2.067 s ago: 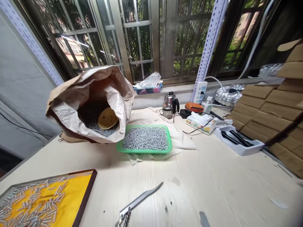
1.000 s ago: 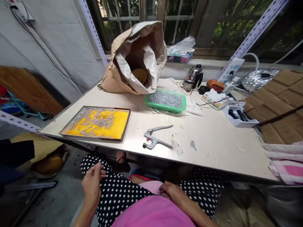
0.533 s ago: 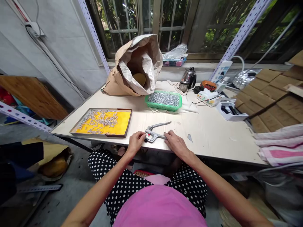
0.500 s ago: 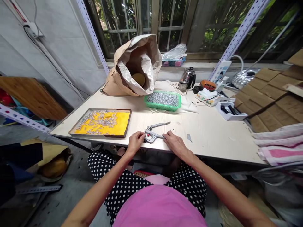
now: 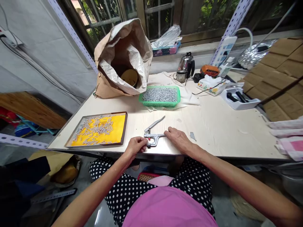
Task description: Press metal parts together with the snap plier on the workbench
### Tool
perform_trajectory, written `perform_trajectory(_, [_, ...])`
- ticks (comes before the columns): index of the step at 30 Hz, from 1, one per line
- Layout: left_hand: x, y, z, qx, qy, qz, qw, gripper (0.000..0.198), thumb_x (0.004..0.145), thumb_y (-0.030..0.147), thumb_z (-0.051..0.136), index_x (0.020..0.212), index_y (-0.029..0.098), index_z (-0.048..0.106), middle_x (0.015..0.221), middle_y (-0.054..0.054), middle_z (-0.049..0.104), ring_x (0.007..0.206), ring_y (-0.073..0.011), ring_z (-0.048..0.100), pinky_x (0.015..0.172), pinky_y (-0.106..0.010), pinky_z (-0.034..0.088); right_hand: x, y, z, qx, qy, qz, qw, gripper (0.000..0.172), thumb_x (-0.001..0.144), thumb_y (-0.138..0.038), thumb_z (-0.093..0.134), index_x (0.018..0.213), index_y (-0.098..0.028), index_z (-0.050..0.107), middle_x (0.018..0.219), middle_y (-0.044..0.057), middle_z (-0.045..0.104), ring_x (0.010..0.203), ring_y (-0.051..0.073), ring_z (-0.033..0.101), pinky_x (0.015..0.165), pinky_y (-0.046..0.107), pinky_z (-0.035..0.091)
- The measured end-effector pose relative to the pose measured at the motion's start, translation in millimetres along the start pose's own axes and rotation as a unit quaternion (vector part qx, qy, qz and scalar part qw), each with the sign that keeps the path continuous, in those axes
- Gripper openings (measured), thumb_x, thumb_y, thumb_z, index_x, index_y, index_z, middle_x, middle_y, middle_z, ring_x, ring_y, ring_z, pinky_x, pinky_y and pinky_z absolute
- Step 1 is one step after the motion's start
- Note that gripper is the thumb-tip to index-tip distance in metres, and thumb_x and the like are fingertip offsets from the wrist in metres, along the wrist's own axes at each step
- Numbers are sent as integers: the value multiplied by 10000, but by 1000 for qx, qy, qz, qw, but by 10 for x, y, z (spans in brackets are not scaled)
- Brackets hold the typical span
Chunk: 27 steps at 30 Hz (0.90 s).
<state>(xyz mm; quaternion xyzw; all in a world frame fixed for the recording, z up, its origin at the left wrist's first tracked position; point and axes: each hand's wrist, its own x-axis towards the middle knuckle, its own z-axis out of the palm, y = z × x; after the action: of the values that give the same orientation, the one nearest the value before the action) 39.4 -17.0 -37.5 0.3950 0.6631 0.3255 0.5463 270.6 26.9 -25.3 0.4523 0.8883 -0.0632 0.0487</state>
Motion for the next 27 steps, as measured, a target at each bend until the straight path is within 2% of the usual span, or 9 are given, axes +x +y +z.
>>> perform_trajectory(6, [20, 125, -30, 17, -8, -61, 998, 289, 714, 372, 763, 706, 123, 617, 488, 23, 580, 372, -51, 445, 402, -167, 323, 12, 3, -23, 4, -14, -4, 1000, 277, 962, -88, 343, 1066, -176, 584, 1066, 104, 573, 931, 215, 537, 701, 305, 369])
perform_trajectory(16, [60, 229, 61, 139, -24, -62, 988, 231, 801, 322, 696, 727, 109, 650, 466, 19, 569, 384, -69, 493, 409, -171, 389, 29, 41, -17, 39, -10, -4, 999, 336, 941, -67, 304, 1064, -175, 596, 1049, 128, 577, 889, 227, 507, 675, 330, 348])
perform_trajectory(20, [95, 302, 50, 167, -43, -84, 982, 291, 756, 373, 742, 673, 116, 636, 461, 13, 569, 389, -74, 492, 401, -174, 384, 25, 57, -25, 59, -6, -1, 998, 304, 951, -94, 312, 1023, -183, 593, 1025, 117, 582, 869, 219, 495, 665, 329, 331])
perform_trajectory(27, [75, 400, 72, 155, -59, -127, 978, 337, 712, 421, 779, 701, 112, 647, 478, 20, 562, 413, -72, 493, 411, -172, 375, 31, 95, -39, 73, -7, -21, 997, 287, 955, -90, 309, 980, -171, 583, 1004, 109, 590, 849, 210, 491, 651, 332, 310])
